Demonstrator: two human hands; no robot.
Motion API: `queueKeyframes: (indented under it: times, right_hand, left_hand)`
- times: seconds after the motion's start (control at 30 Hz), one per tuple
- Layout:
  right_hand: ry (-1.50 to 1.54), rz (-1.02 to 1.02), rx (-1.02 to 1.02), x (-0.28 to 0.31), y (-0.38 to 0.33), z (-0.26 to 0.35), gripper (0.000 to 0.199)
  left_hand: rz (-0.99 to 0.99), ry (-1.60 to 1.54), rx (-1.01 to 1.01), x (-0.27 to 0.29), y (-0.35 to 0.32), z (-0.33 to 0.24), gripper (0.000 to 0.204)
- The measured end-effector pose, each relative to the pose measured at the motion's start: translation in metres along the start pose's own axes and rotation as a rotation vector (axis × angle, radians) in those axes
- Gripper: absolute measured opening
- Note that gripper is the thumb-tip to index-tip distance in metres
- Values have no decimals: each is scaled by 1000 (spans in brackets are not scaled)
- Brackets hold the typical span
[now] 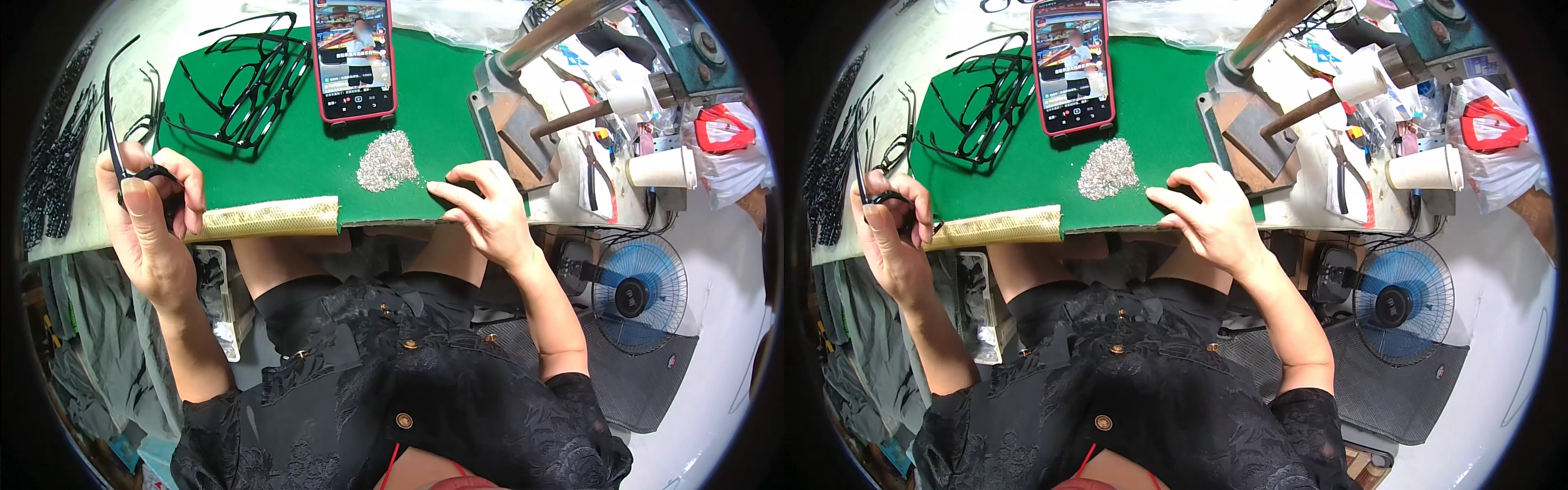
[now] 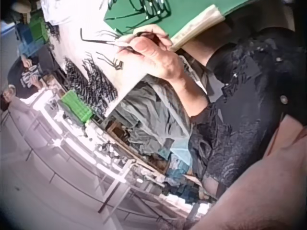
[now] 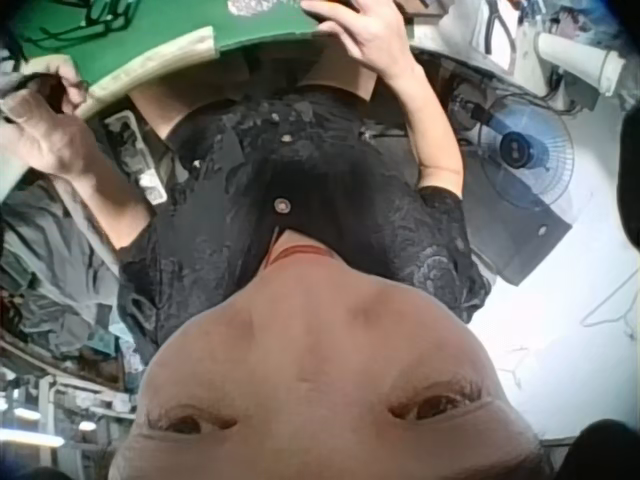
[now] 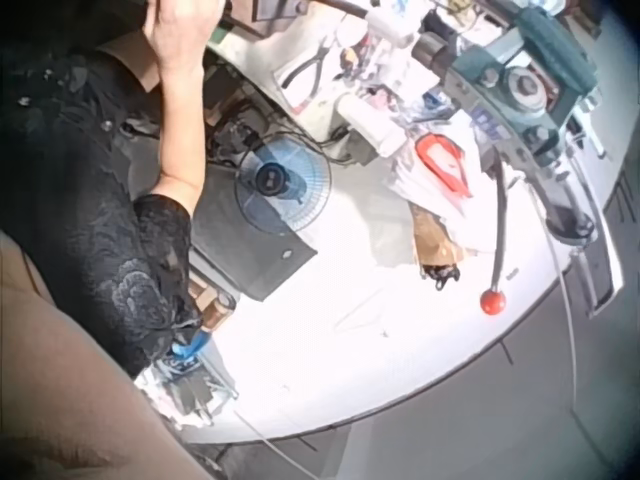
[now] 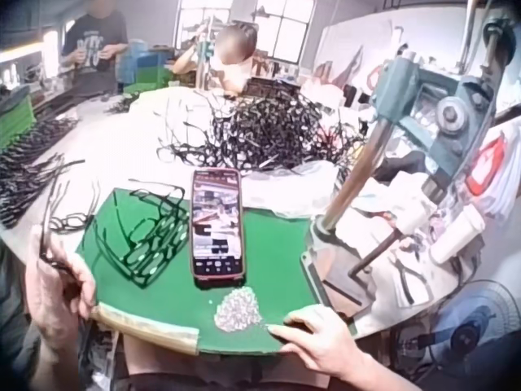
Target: The person picks up glasses frames and small metal beads from a pile on a green mat. They thread the beads onto the arms of the glasses frames one by one, then place the finished frames back on the mat.
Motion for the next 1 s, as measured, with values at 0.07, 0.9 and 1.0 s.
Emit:
queueKeyframes:
  times: [0.07,0.9,1.0]
  right_hand:
    - [53,-43,-14,3,-4,-4,31]
    - [323,-42,-253,-8,-1,-22,12]
    - [319,-44,-243,-8,1,-19,12]
  left_hand:
    - [29,-80,40,-5,-3,5,40]
    - [294,365,-147,-75,5,1,42]
    - [327,590,-324,-86,12,-4,40]
Point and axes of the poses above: each hand's wrist, its own y-axis towards the middle knuckle, its own x-axis out of the back of the hand, z = x × y, the point moved 9 cm from there along y, towards the middle knuckle, and after that the axes turned 9 degrees about z, right-handed, at the moved point
